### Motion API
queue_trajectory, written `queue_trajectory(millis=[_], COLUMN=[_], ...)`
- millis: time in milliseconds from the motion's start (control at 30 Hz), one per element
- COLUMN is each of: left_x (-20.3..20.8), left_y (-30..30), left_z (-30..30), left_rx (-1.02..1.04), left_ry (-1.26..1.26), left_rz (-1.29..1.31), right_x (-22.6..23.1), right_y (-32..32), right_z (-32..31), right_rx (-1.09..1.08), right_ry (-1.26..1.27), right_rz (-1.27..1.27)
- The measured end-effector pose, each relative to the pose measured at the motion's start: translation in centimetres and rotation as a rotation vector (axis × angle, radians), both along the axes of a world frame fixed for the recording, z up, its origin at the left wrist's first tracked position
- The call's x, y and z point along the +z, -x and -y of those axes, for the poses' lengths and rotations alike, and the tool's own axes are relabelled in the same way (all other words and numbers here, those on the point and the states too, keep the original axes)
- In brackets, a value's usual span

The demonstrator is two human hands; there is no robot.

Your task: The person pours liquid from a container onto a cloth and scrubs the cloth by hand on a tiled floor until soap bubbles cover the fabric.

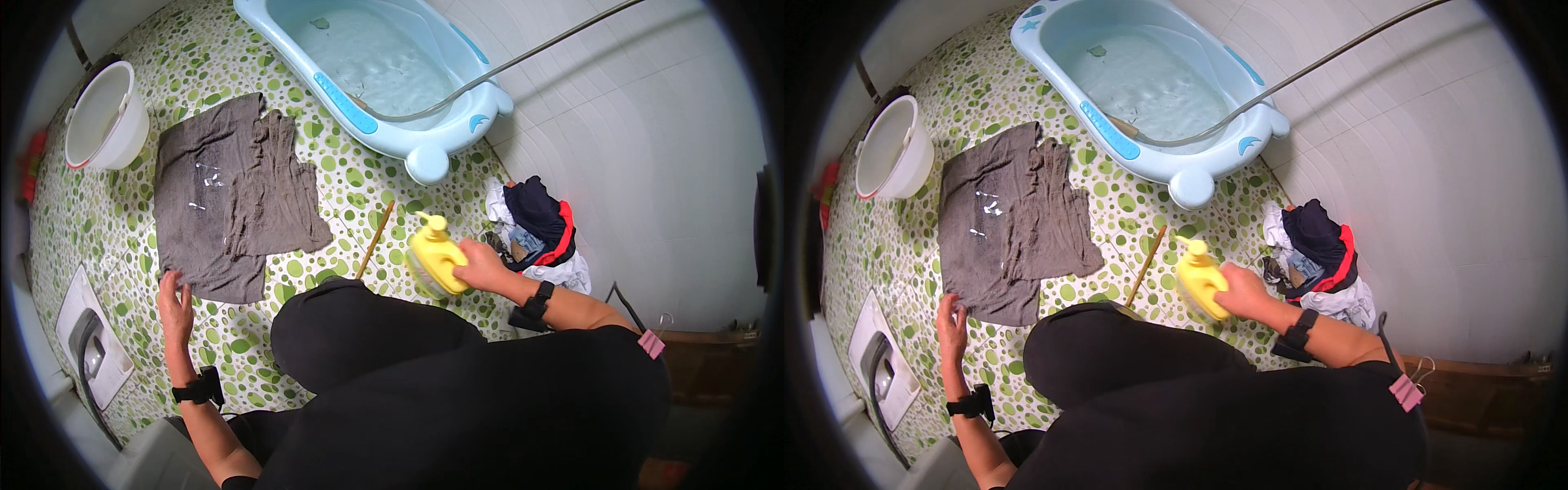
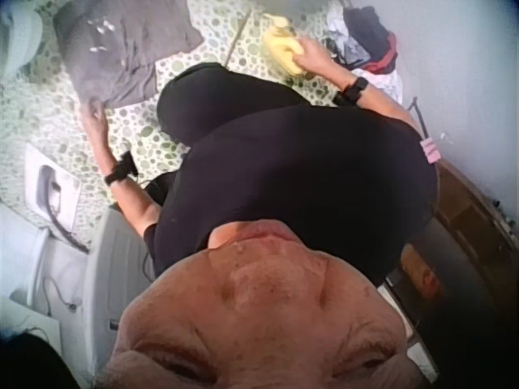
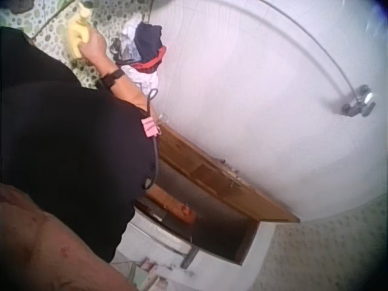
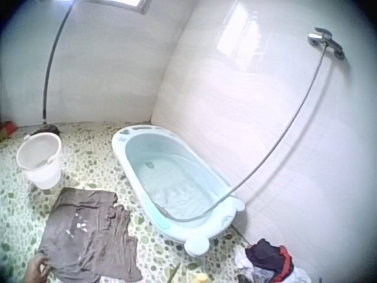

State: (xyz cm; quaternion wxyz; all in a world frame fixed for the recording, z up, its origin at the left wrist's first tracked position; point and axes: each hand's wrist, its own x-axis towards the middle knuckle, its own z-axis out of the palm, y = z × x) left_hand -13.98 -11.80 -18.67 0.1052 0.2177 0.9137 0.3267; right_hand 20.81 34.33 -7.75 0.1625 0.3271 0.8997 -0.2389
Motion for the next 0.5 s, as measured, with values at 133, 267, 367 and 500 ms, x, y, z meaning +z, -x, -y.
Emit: queue_trajectory(millis=[133, 267, 367, 500], left_x=[-3.2, -1.9, -1.3, -1.0], left_y=[-1.6, -2.3, -2.8, -1.8], left_z=[0.7, 0.6, 2.5, 1.7], left_rx=[-0.032, -0.054, -0.065, -0.114], left_ry=[0.064, 0.060, 0.073, 0.182], left_rz=[0.263, 0.373, 0.167, 0.264], right_x=[-0.7, -0.3, 0.5, -1.5], right_y=[-9.8, -16.6, -12.4, -9.5], right_z=[-1.7, -4.8, -5.8, -6.3], right_rx=[-0.188, -0.195, -0.080, 0.074], right_ry=[-0.045, 0.064, 0.114, 0.007], right_rz=[0.207, 0.531, 0.874, 0.634])
